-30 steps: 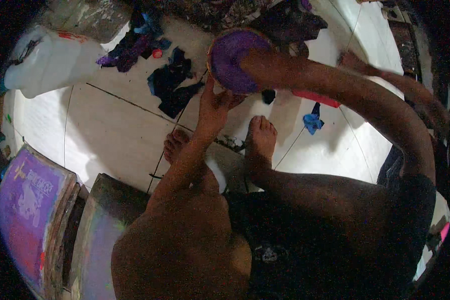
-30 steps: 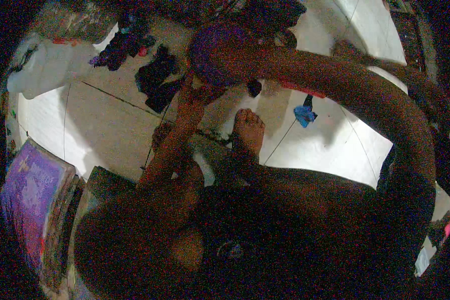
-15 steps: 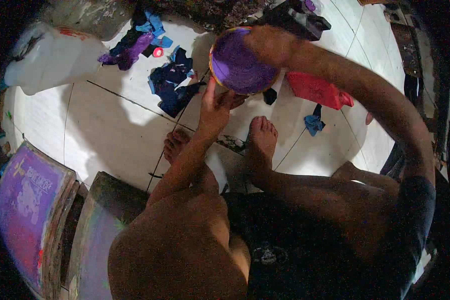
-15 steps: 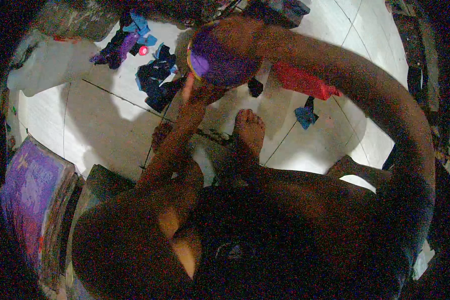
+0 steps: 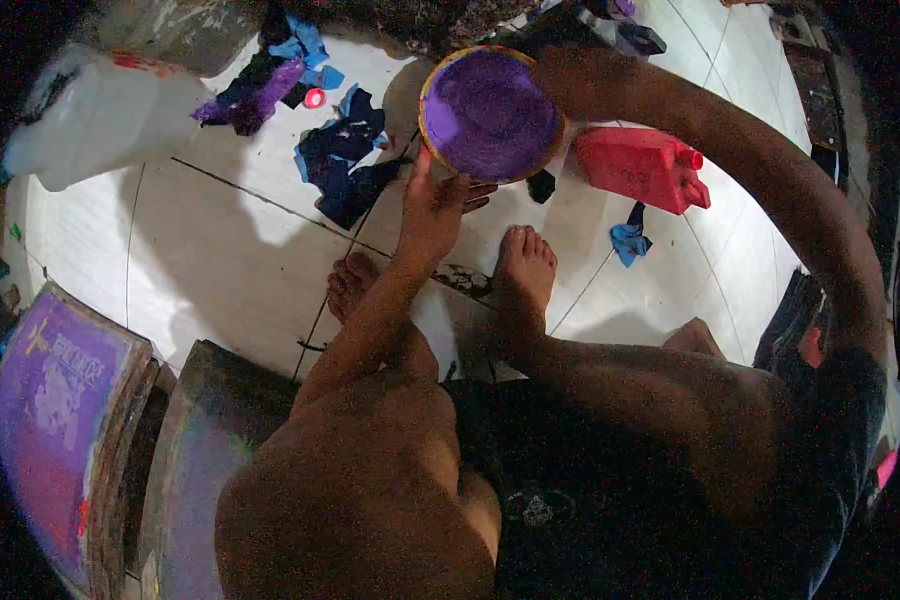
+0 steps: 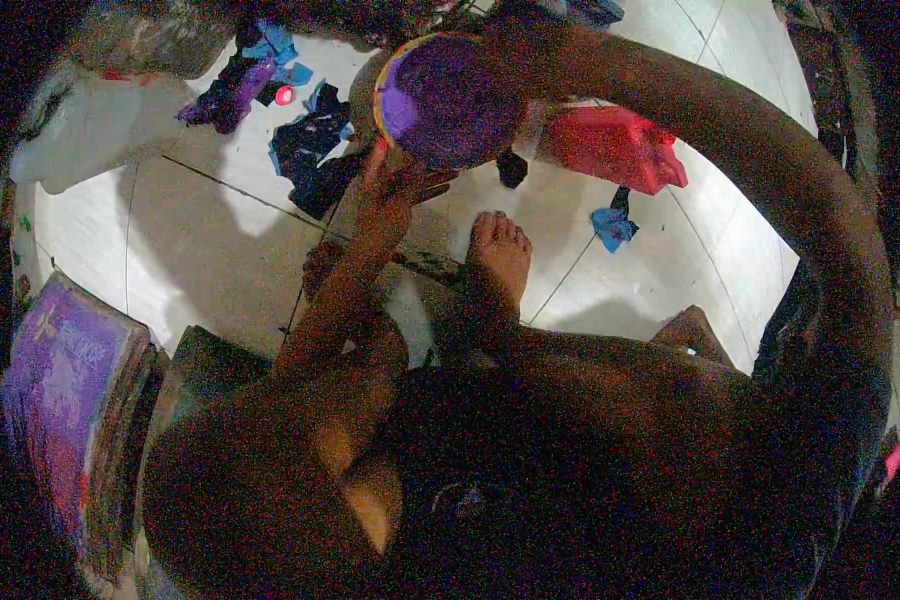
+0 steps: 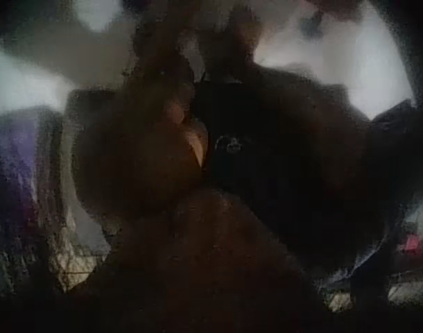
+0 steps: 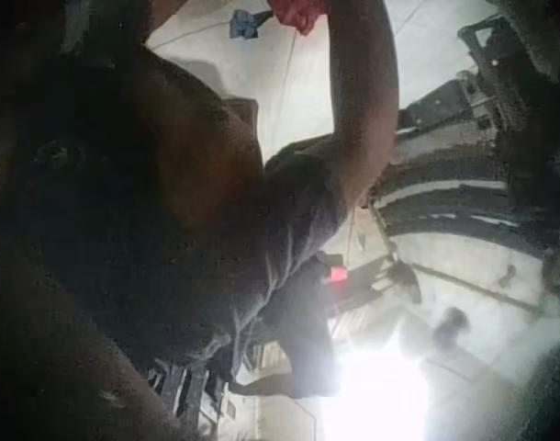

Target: The person mixes two colors of ink in a small bowl, pouring red ink into a bowl already containing purple ink and then stirring them together by hand.

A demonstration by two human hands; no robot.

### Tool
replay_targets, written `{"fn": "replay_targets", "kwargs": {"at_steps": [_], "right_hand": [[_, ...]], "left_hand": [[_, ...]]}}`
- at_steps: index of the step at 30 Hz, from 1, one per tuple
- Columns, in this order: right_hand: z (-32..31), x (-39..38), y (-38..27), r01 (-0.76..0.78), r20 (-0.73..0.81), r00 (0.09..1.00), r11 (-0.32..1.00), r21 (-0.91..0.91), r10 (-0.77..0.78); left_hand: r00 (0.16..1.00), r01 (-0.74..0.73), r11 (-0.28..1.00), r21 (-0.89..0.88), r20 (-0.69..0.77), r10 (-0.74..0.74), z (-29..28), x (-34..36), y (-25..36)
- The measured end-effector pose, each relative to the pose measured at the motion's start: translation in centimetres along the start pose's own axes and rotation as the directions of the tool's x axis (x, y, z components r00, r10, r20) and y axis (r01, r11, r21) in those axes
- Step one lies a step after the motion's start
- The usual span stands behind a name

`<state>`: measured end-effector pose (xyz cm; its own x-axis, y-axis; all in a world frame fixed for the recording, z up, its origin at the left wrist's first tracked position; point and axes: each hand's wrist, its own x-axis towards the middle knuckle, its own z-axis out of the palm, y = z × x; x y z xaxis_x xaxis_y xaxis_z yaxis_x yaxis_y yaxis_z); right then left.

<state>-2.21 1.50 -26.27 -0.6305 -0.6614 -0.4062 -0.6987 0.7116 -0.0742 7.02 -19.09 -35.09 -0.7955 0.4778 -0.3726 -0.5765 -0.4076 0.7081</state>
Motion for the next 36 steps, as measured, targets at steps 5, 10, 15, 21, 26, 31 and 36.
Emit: {"fn": "replay_targets", "kwargs": {"at_steps": [5,10,15,21,26,31,36], "right_hand": [[-1.5,-0.9,-0.2,-0.069,0.172,0.983,0.997,0.046,0.060],[-2.6,-0.1,1.7,-0.080,0.050,0.996,0.997,-0.008,0.080],[-1.0,-1.5,0.3,-0.030,0.117,0.993,0.999,0.041,0.025],[-0.3,0.7,0.5,-0.043,0.083,0.996,0.999,0.027,0.041],[-2.8,-0.3,2.4,-0.051,0.077,0.996,0.999,0.009,0.050],[-0.1,-0.4,-0.5,-0.020,0.107,0.994,0.998,0.055,0.014],[-2.7,-0.3,2.2,-0.081,0.065,0.995,0.997,-0.005,0.081]], "left_hand": [[0.999,0.000,0.999,0.047,-0.047,0.002,0.0,-0.2,-0.1],[0.999,-0.035,0.998,0.052,0.017,0.034,-0.6,0.2,-0.5],[0.999,-0.033,0.995,0.095,-0.036,0.036,0.5,-0.2,0.5],[0.999,-0.044,0.998,0.055,0.033,0.042,-0.4,0.1,-0.5],[0.998,-0.066,0.997,0.031,0.027,0.065,-0.4,0.0,-0.3],[0.999,-0.041,0.997,0.066,0.002,0.041,0.1,-0.1,0.0],[0.991,-0.118,0.992,0.038,0.060,0.116,-0.2,-0.2,-0.6]]}}
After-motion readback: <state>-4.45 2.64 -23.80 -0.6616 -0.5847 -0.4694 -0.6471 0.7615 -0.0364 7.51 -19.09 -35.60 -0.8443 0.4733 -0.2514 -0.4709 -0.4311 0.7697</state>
